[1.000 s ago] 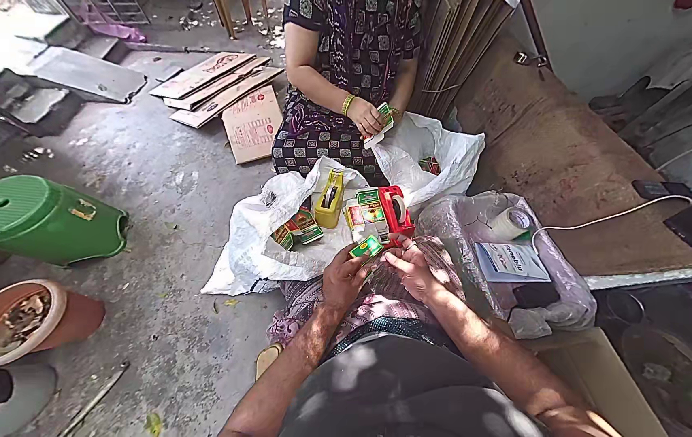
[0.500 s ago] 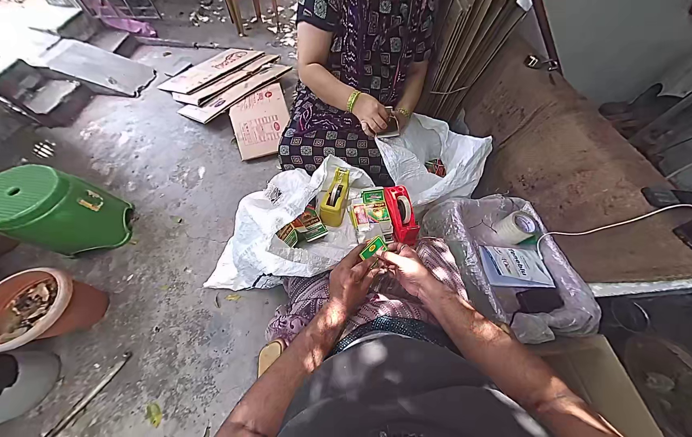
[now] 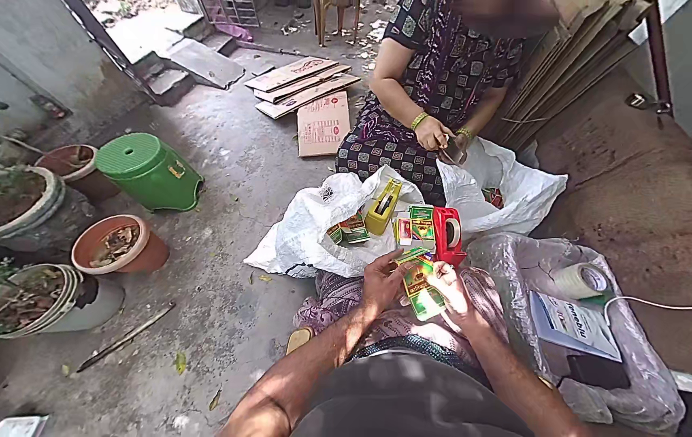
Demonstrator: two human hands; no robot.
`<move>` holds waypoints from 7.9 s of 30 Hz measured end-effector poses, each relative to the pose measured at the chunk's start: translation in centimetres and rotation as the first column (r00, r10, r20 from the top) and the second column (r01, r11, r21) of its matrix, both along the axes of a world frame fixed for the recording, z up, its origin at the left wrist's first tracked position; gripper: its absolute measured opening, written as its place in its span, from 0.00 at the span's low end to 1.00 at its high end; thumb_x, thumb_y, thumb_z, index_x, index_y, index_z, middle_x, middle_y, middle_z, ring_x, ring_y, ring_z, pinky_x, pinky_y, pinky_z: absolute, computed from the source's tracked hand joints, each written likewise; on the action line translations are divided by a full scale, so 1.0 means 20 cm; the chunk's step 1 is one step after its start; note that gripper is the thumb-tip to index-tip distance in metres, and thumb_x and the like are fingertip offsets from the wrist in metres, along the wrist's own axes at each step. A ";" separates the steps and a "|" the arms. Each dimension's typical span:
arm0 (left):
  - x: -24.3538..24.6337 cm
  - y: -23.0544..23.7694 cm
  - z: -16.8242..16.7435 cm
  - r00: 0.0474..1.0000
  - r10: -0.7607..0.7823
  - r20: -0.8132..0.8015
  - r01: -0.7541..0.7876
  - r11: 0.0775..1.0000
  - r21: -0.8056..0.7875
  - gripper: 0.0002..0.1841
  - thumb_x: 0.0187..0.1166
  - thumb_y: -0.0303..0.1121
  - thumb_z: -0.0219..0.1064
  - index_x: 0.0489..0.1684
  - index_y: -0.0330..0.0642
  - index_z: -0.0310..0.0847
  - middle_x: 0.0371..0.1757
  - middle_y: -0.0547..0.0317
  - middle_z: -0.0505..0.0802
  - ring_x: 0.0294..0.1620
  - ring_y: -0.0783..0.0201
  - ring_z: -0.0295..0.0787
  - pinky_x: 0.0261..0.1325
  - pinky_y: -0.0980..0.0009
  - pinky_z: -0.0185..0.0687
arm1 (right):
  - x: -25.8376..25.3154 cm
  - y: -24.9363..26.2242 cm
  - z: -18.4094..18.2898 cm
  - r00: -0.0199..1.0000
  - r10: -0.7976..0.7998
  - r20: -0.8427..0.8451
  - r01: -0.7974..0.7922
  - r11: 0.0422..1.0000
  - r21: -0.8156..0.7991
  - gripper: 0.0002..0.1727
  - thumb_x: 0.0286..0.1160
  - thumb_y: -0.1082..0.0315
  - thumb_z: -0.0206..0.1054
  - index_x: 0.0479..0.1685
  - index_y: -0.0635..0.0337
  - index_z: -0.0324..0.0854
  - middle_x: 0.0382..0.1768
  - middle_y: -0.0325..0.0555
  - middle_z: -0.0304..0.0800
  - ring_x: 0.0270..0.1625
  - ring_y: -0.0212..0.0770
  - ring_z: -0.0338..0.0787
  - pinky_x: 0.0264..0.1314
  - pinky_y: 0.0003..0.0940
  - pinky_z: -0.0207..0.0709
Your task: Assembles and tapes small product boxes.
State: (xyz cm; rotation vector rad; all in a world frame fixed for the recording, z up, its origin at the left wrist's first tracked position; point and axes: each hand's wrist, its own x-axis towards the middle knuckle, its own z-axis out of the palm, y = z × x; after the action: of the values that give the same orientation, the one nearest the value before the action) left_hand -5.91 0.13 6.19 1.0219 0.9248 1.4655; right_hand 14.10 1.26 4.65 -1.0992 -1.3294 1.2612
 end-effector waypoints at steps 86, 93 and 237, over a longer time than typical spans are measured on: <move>-0.01 0.06 -0.02 0.962 0.019 0.274 0.072 0.945 -0.320 0.14 0.82 0.26 0.69 0.56 0.20 0.81 0.47 0.33 0.95 0.46 0.44 0.97 0.53 0.51 0.96 | 0.02 -0.12 -0.06 0.807 -0.475 0.351 0.185 0.768 0.613 0.09 0.67 0.66 0.78 0.44 0.58 0.92 0.58 0.47 0.94 0.67 0.44 0.89 0.73 0.41 0.82; 0.03 -0.02 -0.02 0.995 -0.092 -0.028 0.086 0.983 -0.161 0.13 0.90 0.30 0.57 0.55 0.27 0.83 0.43 0.48 0.97 0.42 0.58 0.98 0.50 0.59 0.96 | -0.10 -0.12 0.08 0.854 -0.385 0.350 0.300 0.914 0.274 0.28 0.67 0.60 0.78 0.65 0.66 0.85 0.59 0.48 0.93 0.64 0.37 0.91 0.73 0.37 0.82; 0.00 -0.01 -0.09 0.747 -0.034 -0.664 0.205 0.962 0.182 0.54 0.45 0.51 0.87 0.80 0.34 0.72 0.68 0.50 0.90 0.67 0.64 0.88 0.73 0.61 0.84 | 0.01 -0.03 0.14 0.901 0.184 0.393 -0.354 0.835 0.422 0.36 0.94 0.51 0.36 0.79 0.75 0.71 0.84 0.63 0.71 0.90 0.53 0.64 0.95 0.50 0.54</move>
State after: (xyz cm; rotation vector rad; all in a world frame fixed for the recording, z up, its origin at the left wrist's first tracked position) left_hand -5.89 -0.02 4.40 1.8235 1.1513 1.1232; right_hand 14.30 0.73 7.52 -0.7978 -1.9974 0.8685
